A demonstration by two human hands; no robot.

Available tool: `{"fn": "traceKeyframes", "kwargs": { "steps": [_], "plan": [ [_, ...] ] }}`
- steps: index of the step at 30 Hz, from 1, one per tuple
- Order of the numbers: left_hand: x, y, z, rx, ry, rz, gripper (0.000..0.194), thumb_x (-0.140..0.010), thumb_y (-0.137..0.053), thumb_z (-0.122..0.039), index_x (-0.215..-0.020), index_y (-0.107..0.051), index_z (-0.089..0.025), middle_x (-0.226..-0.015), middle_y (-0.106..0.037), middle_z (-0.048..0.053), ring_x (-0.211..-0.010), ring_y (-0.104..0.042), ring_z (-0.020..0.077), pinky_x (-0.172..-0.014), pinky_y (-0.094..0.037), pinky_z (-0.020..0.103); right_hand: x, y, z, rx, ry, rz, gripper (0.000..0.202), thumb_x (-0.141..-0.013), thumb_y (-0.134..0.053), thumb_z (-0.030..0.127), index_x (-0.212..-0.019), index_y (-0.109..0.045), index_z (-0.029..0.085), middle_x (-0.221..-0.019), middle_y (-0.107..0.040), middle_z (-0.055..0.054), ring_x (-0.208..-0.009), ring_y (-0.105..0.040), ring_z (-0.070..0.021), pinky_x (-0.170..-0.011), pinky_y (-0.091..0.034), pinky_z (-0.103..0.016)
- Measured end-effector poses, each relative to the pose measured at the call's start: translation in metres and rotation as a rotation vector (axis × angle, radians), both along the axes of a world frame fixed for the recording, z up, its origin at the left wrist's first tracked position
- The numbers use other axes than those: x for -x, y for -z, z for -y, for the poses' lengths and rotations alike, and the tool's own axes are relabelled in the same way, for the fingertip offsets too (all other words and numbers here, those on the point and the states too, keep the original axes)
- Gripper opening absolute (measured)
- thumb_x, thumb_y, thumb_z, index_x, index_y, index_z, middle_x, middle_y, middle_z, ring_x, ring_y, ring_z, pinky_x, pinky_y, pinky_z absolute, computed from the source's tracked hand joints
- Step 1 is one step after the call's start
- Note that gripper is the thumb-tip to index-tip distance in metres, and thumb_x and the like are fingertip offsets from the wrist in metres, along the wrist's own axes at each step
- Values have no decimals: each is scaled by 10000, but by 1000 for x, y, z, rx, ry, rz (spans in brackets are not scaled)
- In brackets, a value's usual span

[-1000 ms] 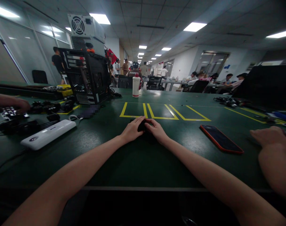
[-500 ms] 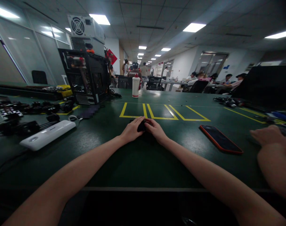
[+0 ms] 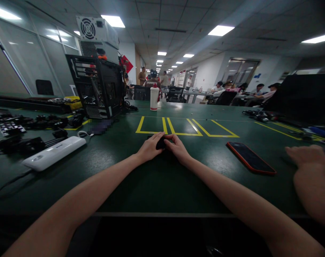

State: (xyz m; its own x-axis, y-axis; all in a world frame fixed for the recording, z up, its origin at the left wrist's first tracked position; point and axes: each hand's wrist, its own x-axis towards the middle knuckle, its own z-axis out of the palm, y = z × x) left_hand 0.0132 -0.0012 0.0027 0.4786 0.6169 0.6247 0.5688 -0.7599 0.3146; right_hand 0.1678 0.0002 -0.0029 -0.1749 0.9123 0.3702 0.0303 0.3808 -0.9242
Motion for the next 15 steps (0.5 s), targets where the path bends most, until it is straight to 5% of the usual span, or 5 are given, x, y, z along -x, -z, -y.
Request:
{"fn": "traceKeyframes", "kwargs": {
  "steps": [6, 15],
  "plan": [
    [0, 1, 0, -8, -2, -3, 624, -680, -571, -160, -1246, -308, -171, -1274, -405, 83, -1190, -372, 204, -1006, -319, 366, 1, -2, 1, 40, -50, -4, 327, -705, -550, 259, -1027, -514, 215, -1092, -545, -47, -975, -528, -178, -882, -402, -371],
    [-1, 1, 0, -9, -6, 5, 615, -684, -572, -168, -1243, -315, -167, -1268, -414, 86, -1186, -378, 211, -998, -330, 371, 1, -2, 6, 13, -40, -29, 225, -701, -555, 258, -916, -517, 202, -963, -562, -20, -909, -542, -142, -867, -415, -340]
  ]
}}
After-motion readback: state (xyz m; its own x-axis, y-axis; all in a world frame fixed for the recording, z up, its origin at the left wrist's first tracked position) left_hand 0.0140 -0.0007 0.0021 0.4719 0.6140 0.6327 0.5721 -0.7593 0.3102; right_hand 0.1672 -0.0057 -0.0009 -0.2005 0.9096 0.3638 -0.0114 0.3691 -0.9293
